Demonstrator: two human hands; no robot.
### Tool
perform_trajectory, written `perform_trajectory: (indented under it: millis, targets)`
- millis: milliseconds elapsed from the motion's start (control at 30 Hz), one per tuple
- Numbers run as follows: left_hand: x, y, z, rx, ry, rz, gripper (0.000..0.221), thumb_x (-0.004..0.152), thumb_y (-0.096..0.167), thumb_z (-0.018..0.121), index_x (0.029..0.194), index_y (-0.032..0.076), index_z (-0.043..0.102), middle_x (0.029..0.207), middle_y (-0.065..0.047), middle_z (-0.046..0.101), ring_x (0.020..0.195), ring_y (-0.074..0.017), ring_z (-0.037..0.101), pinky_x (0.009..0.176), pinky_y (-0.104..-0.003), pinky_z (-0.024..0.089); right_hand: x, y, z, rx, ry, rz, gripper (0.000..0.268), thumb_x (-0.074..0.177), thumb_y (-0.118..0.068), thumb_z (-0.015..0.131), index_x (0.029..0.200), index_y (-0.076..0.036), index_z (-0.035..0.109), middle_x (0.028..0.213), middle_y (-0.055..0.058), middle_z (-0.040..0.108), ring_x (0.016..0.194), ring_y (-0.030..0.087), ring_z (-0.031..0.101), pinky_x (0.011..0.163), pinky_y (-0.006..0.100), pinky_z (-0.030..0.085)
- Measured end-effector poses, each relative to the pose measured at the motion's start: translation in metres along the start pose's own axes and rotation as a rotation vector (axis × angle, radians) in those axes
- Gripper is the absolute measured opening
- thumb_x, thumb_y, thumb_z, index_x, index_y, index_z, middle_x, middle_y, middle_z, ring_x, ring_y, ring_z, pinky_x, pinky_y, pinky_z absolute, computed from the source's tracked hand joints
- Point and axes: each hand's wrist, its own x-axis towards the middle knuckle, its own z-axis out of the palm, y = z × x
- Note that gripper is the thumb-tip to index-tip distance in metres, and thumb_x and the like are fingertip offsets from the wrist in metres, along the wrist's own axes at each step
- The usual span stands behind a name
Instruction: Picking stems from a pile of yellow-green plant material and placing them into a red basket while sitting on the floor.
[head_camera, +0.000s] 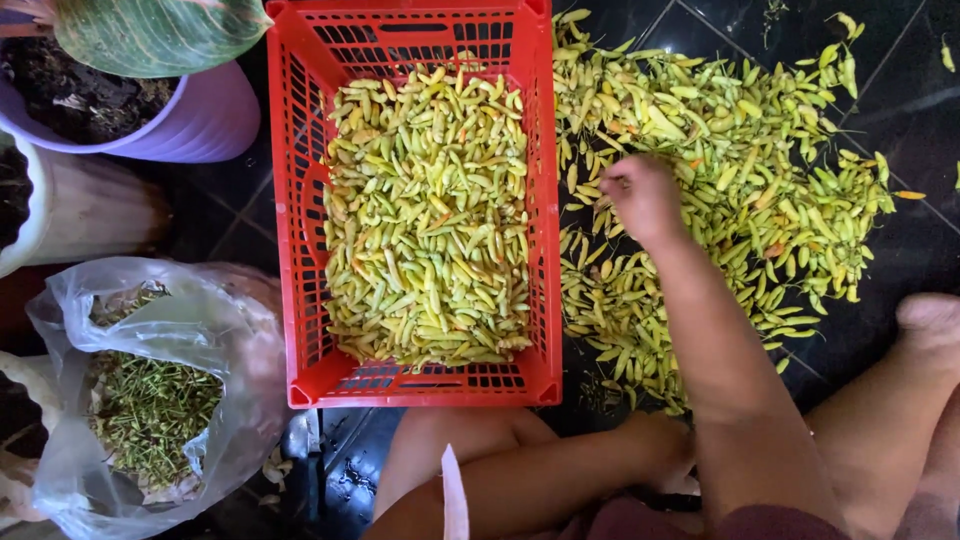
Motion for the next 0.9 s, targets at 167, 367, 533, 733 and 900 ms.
perform_trajectory:
  millis: [167,367,533,733,900]
  targets:
    - [0.008,-0.002,0.006,0.067,-0.037,0.027,0.063,0.083,0.052,0.054,0.128,0.01,0.064,0.127,-0.02,0.068,0.117,-0.0427,0.065,0.082,-0.058,0.057,-0.012,-0.023,-0.024,0.0,-0.205,0.177,0.015,0.101,-0.019,0.067,0.111,-0.009,0.07,0.109,0.008,0.074,0.053,0.012,0.052,0.053,0.03,0.05]
    - [0.008,-0.005,0.007,0.001,0.032,0.039,0.063,0.081,0.045,0.061,0.133,0.009,0.061,0.125,-0.018,0.071,0.112,-0.0434,0.069,0.081,-0.059,0.057,-0.015,-0.004,0.002,-0.326,-0.158,-0.117,0.013,0.098,-0.02,0.068,0.103,-0.01,0.073,0.104,0.013,0.074,0.114,0.035,0.063,0.121,0.054,0.036]
    - [0.012,-0.005,0.01,0.063,0.029,0.046,0.059,0.08,0.048,0.061,0.126,0.011,0.066,0.12,-0.015,0.073,0.11,-0.0397,0.07,0.076,-0.057,0.06,-0.043,-0.049,-0.05,0.338,-0.078,0.337,0.032,0.102,-0.02,0.059,0.132,-0.009,0.062,0.135,0.013,0.063,0.12,0.029,0.061,0.108,0.043,0.047]
    - [0.005,0.001,0.006,0.097,-0.002,0.044,0.071,0.079,0.052,0.057,0.14,0.016,0.062,0.13,-0.017,0.069,0.114,-0.0426,0.068,0.083,-0.056,0.059,-0.1,-0.007,0.005,0.162,-0.228,0.265,0.027,0.092,-0.023,0.071,0.108,-0.002,0.076,0.093,0.02,0.075,0.083,0.04,0.073,0.072,0.05,0.058]
    - [0.005,0.001,0.007,0.104,-0.044,0.022,0.069,0.082,0.052,0.057,0.14,0.016,0.062,0.132,-0.017,0.067,0.117,-0.042,0.065,0.087,-0.056,0.056,-0.104,0.009,0.071,-0.216,-0.173,0.097,0.031,0.089,-0.031,0.069,0.101,-0.003,0.071,0.098,0.017,0.067,0.078,0.039,0.072,0.068,0.049,0.061]
